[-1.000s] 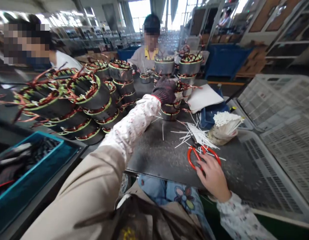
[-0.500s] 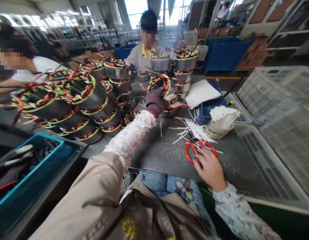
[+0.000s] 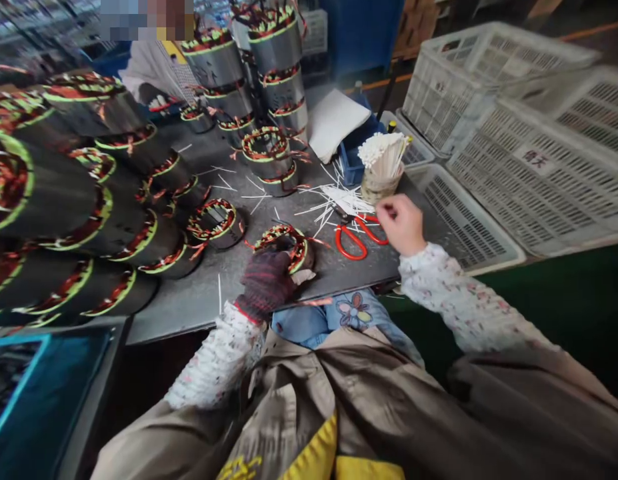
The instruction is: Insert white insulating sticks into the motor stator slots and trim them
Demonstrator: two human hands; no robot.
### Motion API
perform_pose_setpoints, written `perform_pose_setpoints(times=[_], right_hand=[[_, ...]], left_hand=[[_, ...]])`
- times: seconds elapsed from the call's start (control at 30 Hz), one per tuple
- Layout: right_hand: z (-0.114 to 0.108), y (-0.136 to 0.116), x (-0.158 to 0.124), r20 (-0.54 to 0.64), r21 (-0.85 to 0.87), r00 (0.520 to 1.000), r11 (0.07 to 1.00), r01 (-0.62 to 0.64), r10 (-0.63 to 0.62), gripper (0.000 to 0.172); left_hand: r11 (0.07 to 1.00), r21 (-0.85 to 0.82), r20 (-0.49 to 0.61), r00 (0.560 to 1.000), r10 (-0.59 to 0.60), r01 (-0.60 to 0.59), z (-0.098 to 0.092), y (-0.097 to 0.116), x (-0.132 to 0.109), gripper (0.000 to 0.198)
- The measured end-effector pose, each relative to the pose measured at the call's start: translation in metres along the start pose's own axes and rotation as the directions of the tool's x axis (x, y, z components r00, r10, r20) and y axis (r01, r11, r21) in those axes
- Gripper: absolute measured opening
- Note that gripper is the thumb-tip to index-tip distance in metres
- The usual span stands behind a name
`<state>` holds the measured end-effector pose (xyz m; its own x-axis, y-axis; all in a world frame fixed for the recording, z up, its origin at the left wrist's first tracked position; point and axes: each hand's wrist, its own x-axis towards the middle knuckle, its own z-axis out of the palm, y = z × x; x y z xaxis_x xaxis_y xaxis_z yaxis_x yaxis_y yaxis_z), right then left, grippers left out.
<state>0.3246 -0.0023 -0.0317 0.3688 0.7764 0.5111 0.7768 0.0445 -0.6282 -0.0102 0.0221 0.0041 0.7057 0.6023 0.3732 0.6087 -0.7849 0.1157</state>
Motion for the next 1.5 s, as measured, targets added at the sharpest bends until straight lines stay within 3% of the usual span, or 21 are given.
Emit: perform_pose_setpoints(times=[0.1,0.17,0.23,0.3,0.37,0.43,0.47,0.5,0.57,0.63,0.73,0.8,0.9,1.0,1.13,1.27,1.37,1.43,1.5], right_hand=[[0.008,0.002,0.056,-0.107,0.024,0.974,0.980,-0.198,0.199,0.016],[0.014,0.005,0.086,-0.113,0.048,0.957,0.963,-0.263,0.267,0.013],[0.016,0.011,0.104,-0.095,0.051,0.955,0.960,-0.276,0.279,0.007],[0.016,0.018,0.110,-0.098,0.053,0.966,0.970,-0.236,0.240,0.007],[0.014,0.022,0.105,-0.151,0.095,0.970,0.980,-0.176,0.189,0.009],[0.011,0.017,0.091,-0.223,0.187,0.962,0.976,-0.116,0.157,0.009],[0.008,0.009,0.080,-0.261,0.244,0.955,0.967,-0.073,0.138,0.010],[0.005,-0.002,0.066,-0.287,0.300,0.951,0.954,-0.021,0.112,0.011],[-0.004,-0.031,0.031,-0.332,0.371,0.943,0.918,0.140,-0.009,0.015],[-0.014,-0.062,-0.010,-0.311,0.340,0.937,0.901,0.269,-0.162,0.014],[-0.020,-0.097,-0.066,-0.157,0.376,0.884,0.801,0.465,-0.439,0.005],[-0.019,-0.108,-0.092,-0.074,0.471,0.836,0.720,0.509,-0.543,0.006],[-0.012,-0.113,-0.112,-0.047,0.553,0.838,0.685,0.474,-0.543,0.009],[-0.010,-0.111,-0.119,-0.014,0.602,0.873,0.693,0.396,-0.487,0.012],[-0.018,-0.111,-0.121,0.127,0.644,0.900,0.725,0.245,-0.418,0.022],[-0.021,-0.113,-0.113,0.306,0.621,0.904,0.783,0.048,-0.298,0.027],[-0.006,-0.118,-0.099,0.360,0.595,0.914,0.800,-0.072,-0.186,0.032],[0.009,-0.123,-0.089,0.365,0.612,0.924,0.777,-0.145,-0.115,0.033],[0.021,-0.128,-0.080,0.357,0.651,0.932,0.731,-0.204,-0.058,0.034]], left_hand=[[0.988,-0.155,-0.043,0.999,-0.023,0.016,-0.005,0.000,0.003,0.044],[0.960,-0.280,-0.177,0.984,-0.026,-0.025,-0.010,0.000,-0.003,0.055],[0.964,-0.256,-0.361,0.932,-0.034,-0.064,-0.014,0.004,-0.016,0.059],[0.978,-0.164,-0.456,0.889,0.037,-0.126,-0.015,0.018,-0.032,0.042],[0.940,-0.151,-0.387,0.893,0.229,-0.306,-0.014,0.038,-0.044,0.020],[0.833,-0.214,-0.270,0.850,0.452,-0.511,-0.014,0.057,-0.045,0.015],[0.818,-0.224,-0.243,0.843,0.480,-0.530,-0.014,0.063,-0.041,0.018],[0.854,-0.203,-0.235,0.871,0.432,-0.479,-0.014,0.065,-0.036,0.024],[0.972,-0.109,-0.244,0.954,0.175,-0.207,-0.014,0.059,-0.022,0.039],[0.998,-0.044,-0.209,0.977,-0.054,0.046,-0.013,0.044,-0.010,0.046],[0.986,-0.116,-0.081,0.988,-0.130,0.120,-0.010,0.024,-0.001,0.044],[0.970,-0.191,-0.064,0.985,-0.162,0.147,-0.007,0.019,0.001,0.041],[0.966,-0.216,-0.137,0.975,-0.172,0.140,-0.004,0.023,0.001,0.032],[0.989,-0.145,-0.185,0.981,-0.065,0.039,-0.004,0.029,0.001,0.022],[0.993,-0.112,-0.163,0.986,0.023,-0.041,-0.008,0.025,-0.002,0.022],[0.991,-0.132,-0.141,0.990,0.001,-0.019,-0.010,0.014,-0.008,0.049],[0.985,-0.170,-0.155,0.988,-0.017,-0.010,-0.004,0.013,-0.010,0.070],[0.959,-0.284,-0.177,0.982,-0.071,0.018,0.002,0.016,-0.010,0.072],[0.876,-0.481,-0.199,0.968,-0.152,0.039,0.008,0.021,-0.009,0.068]])
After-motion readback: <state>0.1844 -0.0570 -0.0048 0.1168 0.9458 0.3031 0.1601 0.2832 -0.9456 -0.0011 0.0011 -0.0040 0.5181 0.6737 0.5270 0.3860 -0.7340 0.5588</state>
